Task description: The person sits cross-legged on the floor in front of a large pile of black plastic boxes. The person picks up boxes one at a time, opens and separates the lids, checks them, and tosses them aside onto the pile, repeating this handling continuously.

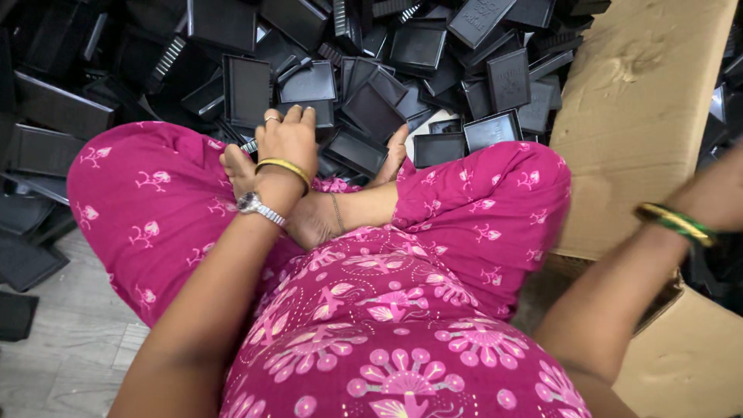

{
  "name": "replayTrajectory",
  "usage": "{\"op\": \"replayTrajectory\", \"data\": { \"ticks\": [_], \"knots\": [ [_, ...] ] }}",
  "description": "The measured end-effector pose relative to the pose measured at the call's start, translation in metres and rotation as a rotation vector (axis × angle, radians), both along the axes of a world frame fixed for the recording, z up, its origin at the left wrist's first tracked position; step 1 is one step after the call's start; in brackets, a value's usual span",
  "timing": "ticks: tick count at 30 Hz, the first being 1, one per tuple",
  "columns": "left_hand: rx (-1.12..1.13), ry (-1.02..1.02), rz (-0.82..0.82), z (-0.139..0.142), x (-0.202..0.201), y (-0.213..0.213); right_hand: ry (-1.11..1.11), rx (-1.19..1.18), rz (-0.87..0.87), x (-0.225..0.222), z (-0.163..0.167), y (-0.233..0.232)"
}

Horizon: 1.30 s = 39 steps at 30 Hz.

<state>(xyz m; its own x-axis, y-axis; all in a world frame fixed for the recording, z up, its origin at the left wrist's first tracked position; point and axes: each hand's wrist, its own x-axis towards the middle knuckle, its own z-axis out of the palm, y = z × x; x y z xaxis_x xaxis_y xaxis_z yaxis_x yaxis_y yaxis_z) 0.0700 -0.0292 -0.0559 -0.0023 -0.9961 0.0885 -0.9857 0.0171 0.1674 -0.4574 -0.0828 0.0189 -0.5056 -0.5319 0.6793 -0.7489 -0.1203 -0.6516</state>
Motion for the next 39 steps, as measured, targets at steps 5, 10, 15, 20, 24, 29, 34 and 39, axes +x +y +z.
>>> {"op": "replayTrajectory", "data": {
  "ticks": [5, 10, 15, 20, 24, 29, 34, 39],
  "knots": [
    [-0.029, -0.042, 0.038, -0.004, -0.001, -0.008, -0.100, 0.243, 0.568, 0.131, -0.031, 0.004],
    [-0.269, 0.682, -0.026, 0.019, 0.000, 0.020, -0.626, 0.612, 1.275, 0.268, -0.052, 0.012],
    [0.038, 1.745, 0.129, 0.005, -0.020, 0.032, -1.050, 0.837, 1.601, 0.308, -0.032, 0.028],
    [0.076, 1.521, 0.238, -0.028, -0.025, 0.033, -0.547, 0.822, 1.092, 0.311, -0.064, 0.015],
    [0.140, 1.604, 0.326, -0.046, -0.020, 0.022, 0.214, 0.642, 0.712, 0.296, -0.114, -0.022],
    [0.178, 1.659, 0.369, -0.052, -0.019, 0.021, 0.120, 0.704, 0.810, 0.288, -0.127, -0.035],
    [0.272, 1.893, 0.203, -0.028, -0.015, 0.028, -0.910, 0.863, 1.238, 0.275, -0.086, -0.005],
    [0.414, 2.168, -0.153, 0.009, 0.000, 0.045, -1.246, 1.133, 1.445, 0.284, -0.066, 0.028]
  ]
}}
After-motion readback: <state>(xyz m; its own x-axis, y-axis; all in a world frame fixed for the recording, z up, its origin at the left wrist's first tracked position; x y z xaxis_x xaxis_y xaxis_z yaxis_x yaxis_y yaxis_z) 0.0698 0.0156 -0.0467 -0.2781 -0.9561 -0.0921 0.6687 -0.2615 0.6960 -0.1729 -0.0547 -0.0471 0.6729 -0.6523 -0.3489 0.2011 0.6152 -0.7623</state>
